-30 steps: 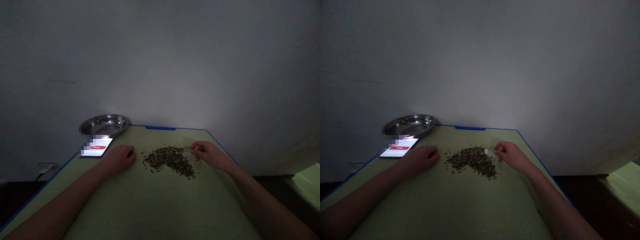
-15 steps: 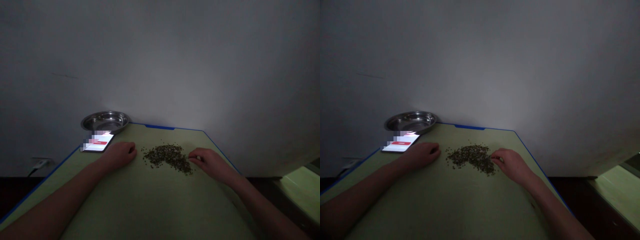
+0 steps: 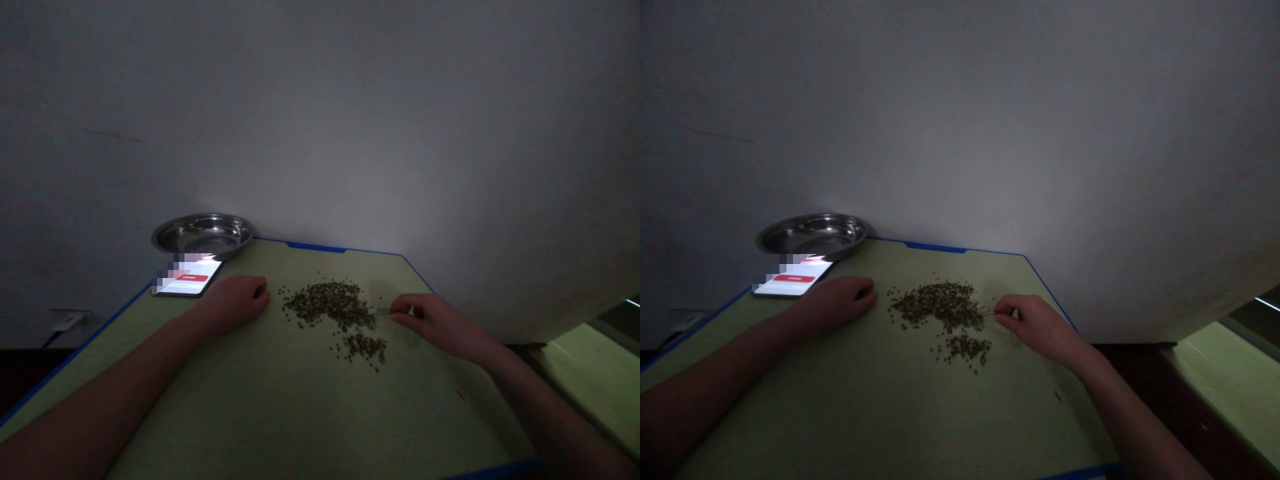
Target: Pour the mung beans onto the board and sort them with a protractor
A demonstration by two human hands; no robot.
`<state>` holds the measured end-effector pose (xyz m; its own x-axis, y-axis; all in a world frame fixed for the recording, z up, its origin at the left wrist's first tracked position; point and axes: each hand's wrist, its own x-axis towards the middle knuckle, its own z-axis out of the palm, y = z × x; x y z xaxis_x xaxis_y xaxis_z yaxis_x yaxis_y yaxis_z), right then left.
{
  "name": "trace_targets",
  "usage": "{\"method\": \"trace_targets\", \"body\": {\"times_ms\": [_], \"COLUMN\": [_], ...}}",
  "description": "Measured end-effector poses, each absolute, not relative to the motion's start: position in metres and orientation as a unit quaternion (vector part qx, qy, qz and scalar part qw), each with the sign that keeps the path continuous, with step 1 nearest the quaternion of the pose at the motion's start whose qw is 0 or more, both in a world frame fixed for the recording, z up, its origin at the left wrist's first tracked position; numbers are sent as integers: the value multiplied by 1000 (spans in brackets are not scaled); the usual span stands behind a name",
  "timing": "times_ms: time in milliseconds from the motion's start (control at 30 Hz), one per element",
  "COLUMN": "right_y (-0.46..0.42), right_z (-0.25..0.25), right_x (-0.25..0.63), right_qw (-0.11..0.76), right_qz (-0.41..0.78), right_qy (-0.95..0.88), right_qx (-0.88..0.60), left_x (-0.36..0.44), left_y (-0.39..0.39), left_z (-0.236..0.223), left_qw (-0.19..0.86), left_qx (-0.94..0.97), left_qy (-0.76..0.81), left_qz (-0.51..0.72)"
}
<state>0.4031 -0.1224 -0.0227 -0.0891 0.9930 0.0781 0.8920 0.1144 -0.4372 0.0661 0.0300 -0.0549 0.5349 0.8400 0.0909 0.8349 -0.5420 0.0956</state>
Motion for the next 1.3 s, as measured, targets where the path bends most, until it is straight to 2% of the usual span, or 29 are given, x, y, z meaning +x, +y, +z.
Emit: {"method": "trace_targets", "body": {"times_ms": [300, 600, 967, 1300], "right_y": [-133, -150, -167, -174], "right_z": [-39, -45, -40, -43], "right_x": [440, 392, 401, 348], "right_qw": [151, 137, 115, 117], "right_qz": [259, 326, 340, 348], "right_qy": [-694, -667, -635, -646], "right_qx": [-655, -656, -684, -670], "left_x": [67, 67, 68, 68], "left_y": [30, 28, 30, 29], "left_z": [-53, -51, -53, -51], "left_qw": [13, 15, 12, 11], "left_qx": [879, 882, 879, 879], "left_qy": [472, 468, 474, 474], "left_qz": [60, 58, 55, 52]}}
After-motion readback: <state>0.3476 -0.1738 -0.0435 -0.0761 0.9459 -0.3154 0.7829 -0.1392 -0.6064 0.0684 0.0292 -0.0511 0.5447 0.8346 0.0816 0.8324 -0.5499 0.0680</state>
